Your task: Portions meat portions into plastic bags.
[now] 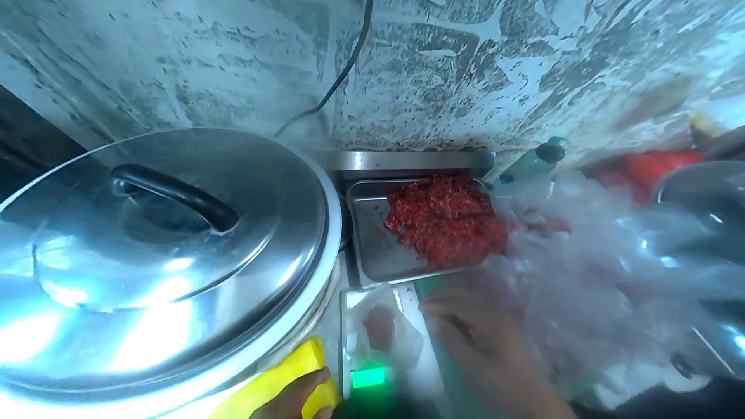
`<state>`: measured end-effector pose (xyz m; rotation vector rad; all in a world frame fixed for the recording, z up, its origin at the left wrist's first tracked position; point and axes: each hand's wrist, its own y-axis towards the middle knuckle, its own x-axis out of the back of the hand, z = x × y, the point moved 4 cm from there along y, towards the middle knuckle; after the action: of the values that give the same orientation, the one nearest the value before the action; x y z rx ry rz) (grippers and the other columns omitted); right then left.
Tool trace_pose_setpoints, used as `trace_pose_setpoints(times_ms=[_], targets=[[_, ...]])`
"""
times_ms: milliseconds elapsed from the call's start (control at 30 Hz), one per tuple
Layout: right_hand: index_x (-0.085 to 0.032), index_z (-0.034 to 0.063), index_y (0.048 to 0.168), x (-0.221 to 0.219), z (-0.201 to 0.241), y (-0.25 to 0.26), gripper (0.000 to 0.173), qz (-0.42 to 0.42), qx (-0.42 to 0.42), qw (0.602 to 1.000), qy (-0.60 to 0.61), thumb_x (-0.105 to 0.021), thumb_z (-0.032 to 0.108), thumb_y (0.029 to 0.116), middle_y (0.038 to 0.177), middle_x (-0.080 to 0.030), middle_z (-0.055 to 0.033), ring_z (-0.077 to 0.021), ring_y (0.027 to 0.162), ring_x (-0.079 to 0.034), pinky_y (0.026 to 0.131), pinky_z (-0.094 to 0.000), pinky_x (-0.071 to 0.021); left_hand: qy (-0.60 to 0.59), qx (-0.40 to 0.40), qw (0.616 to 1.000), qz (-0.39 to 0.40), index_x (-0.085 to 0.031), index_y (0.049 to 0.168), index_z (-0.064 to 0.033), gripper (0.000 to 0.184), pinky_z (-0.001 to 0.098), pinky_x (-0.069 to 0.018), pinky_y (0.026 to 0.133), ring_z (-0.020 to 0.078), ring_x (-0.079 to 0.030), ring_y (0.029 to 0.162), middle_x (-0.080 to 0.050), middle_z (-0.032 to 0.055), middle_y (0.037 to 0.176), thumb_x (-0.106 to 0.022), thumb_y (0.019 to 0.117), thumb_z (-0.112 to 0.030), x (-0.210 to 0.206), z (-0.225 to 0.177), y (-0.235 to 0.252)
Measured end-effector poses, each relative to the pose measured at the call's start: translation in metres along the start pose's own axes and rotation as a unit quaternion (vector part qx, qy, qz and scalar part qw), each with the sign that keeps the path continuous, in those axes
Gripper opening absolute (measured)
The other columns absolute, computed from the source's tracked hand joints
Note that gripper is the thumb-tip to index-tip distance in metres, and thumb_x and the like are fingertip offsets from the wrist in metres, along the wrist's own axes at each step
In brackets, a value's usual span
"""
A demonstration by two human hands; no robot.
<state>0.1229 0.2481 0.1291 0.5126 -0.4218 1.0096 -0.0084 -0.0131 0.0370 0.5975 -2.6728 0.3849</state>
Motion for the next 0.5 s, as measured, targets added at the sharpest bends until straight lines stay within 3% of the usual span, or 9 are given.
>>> trace_pose_setpoints(times_ms=[133,433,500], targets=[[-0.076,0.0135,0.109,0.001,-0.012,-0.008,0.019,0.0,-0.023,1.0,0.011,-0.061,0.022,0.1018,0.108,-0.072,0.0005,-0.0036,0.077,-0.064,0.062,-0.0189,-0.0549,0.025,0.013,0.999,0.025,-0.062,0.139,-0.005,0.044,0.0387,-0.0574,0.065,0.0176,-0.065,0.067,-0.07,0.014,0.124,-0.062,0.1026,-0.029,-0.006,0.013,0.001],[-0.075,0.0122,0.109,-0.004,-0.023,-0.022,0.019,-0.012,-0.025,0.999,0.045,-0.06,0.021,0.1019,0.105,-0.072,-0.0008,-0.0053,0.077,-0.064,0.062,-0.0203,-0.0549,0.024,-0.013,0.999,0.03,-0.061,0.138,-0.0007,0.044,0.0358,-0.0559,0.063,0.0162,-0.062,0.065,-0.069,0.017,0.125,-0.062,0.1023,-0.026,-0.006,0.001,0.009],[-0.076,0.0122,0.109,-0.004,-0.022,-0.021,0.019,-0.03,-0.011,0.999,0.028,-0.062,0.022,0.1012,0.108,-0.073,-0.0014,-0.0074,0.086,-0.067,0.069,-0.0227,-0.0578,0.019,-0.008,0.999,0.033,-0.061,0.138,-0.0013,0.044,0.0366,-0.0574,0.064,0.0164,-0.064,0.067,-0.069,0.0165,0.125,-0.062,0.1022,-0.026,-0.007,0.0,0.009]])
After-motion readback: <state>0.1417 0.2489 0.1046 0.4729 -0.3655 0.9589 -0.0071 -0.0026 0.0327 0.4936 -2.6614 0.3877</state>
